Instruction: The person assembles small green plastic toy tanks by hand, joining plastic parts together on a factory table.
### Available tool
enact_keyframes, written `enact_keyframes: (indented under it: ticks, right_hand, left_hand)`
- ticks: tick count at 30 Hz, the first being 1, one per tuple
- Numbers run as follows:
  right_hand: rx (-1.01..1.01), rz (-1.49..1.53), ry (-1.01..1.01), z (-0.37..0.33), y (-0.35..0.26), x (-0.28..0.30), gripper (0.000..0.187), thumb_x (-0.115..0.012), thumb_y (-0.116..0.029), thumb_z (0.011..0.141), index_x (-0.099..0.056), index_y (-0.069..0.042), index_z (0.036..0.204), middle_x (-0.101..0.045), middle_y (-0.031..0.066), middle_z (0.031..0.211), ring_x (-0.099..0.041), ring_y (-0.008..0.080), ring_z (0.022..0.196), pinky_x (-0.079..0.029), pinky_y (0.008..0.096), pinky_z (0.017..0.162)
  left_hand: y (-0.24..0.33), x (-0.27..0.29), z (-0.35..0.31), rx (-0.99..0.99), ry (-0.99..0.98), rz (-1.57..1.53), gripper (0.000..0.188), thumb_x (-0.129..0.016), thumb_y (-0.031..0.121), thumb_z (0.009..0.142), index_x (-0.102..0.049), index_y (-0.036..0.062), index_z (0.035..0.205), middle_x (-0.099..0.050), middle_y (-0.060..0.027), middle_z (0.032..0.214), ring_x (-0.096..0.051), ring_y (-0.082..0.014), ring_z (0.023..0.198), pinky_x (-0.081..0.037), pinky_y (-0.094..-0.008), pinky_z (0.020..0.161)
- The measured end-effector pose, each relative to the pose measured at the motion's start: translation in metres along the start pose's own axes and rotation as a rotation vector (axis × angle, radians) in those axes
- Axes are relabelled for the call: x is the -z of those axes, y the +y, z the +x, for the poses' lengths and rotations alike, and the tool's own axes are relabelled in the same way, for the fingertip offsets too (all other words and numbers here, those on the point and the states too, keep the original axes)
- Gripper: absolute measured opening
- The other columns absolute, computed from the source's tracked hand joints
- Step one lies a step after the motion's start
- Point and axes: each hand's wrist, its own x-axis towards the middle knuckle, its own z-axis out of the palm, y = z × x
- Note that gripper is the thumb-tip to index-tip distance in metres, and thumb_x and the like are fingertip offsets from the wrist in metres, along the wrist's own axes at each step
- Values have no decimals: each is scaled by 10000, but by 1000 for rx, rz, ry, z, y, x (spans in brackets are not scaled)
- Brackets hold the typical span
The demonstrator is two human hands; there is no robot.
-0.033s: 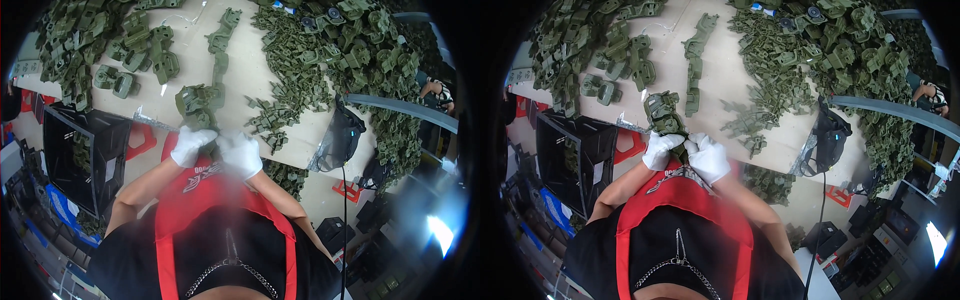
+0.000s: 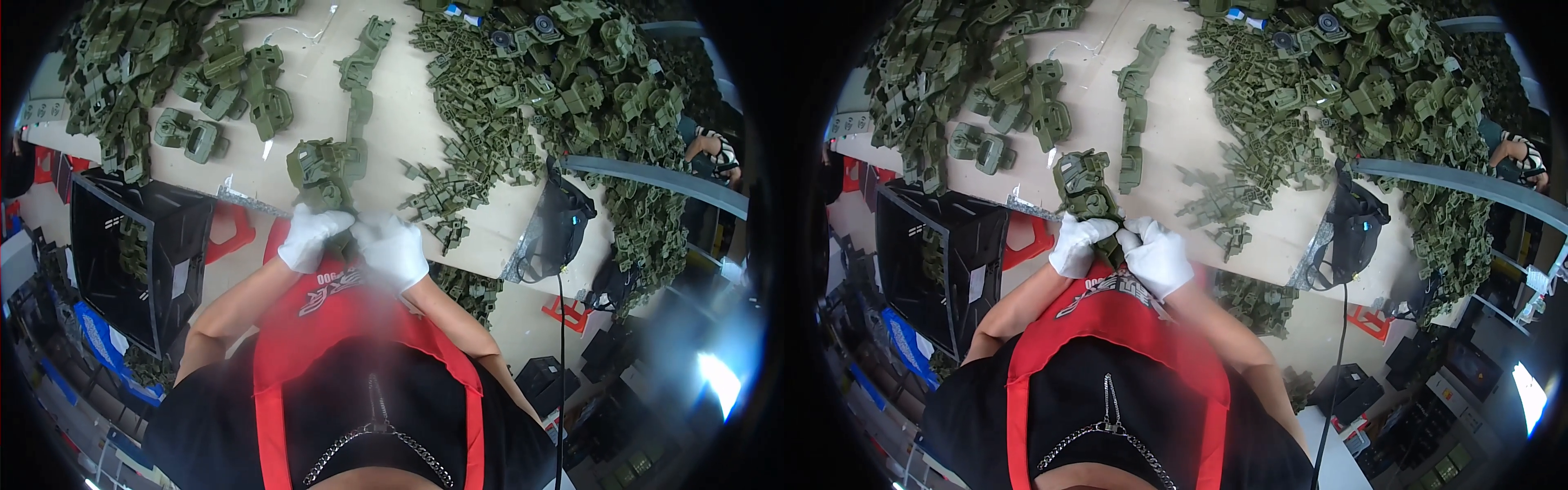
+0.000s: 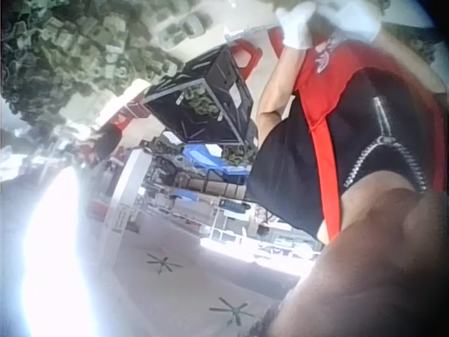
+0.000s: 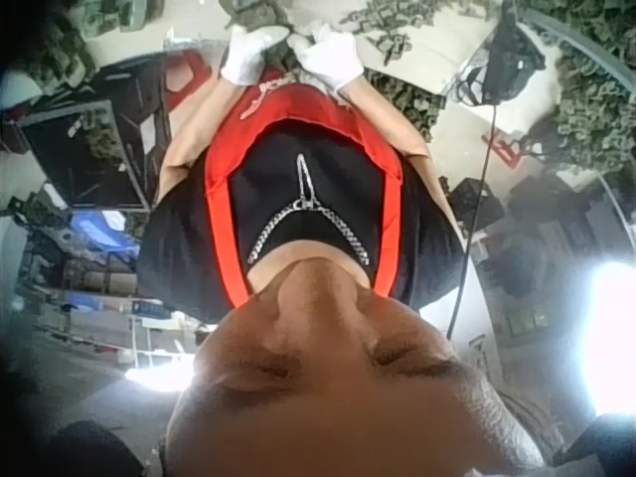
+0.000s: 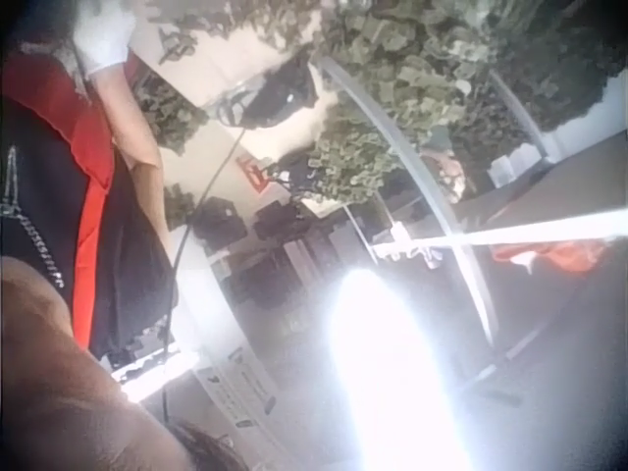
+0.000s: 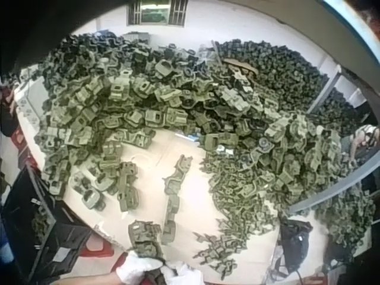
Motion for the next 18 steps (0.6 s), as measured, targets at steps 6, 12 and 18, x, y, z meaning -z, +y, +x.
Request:
enact_keyframes:
  ticks: [6, 12, 18]
  right_hand:
    - [-384, 551, -73, 109, 37, 47, 492, -752, -323, 775, -634, 20, 1108, -697, 166, 954, -667, 211, 839, -520, 333, 750]
    - [-351, 519, 294, 181, 66, -50, 460, -756, -244, 751, -623, 18, 1105, -690, 172, 985, -667, 269, 904, -513, 347, 789]
    - [-202, 640, 274, 162, 54, -17, 319, -689, -131, 791, -618, -14, 1079, -682, 143, 915, -650, 229, 775, -524, 338, 715]
  left_hand:
    - [15, 21, 22, -138, 37, -235, 356, -651, 28, 841, -543, 72, 1178, -628, -87, 1033, -635, -229, 883, -570, -421, 768]
    - [41, 21, 13, -199, -81, -236, 441, -615, 103, 877, -446, 86, 1284, -575, -111, 1151, -599, -272, 1011, -547, -451, 830]
    - [36, 29, 14, -297, -71, -240, 528, -661, 291, 866, -444, 69, 1293, -576, -122, 1144, -591, -246, 1052, -533, -423, 870]
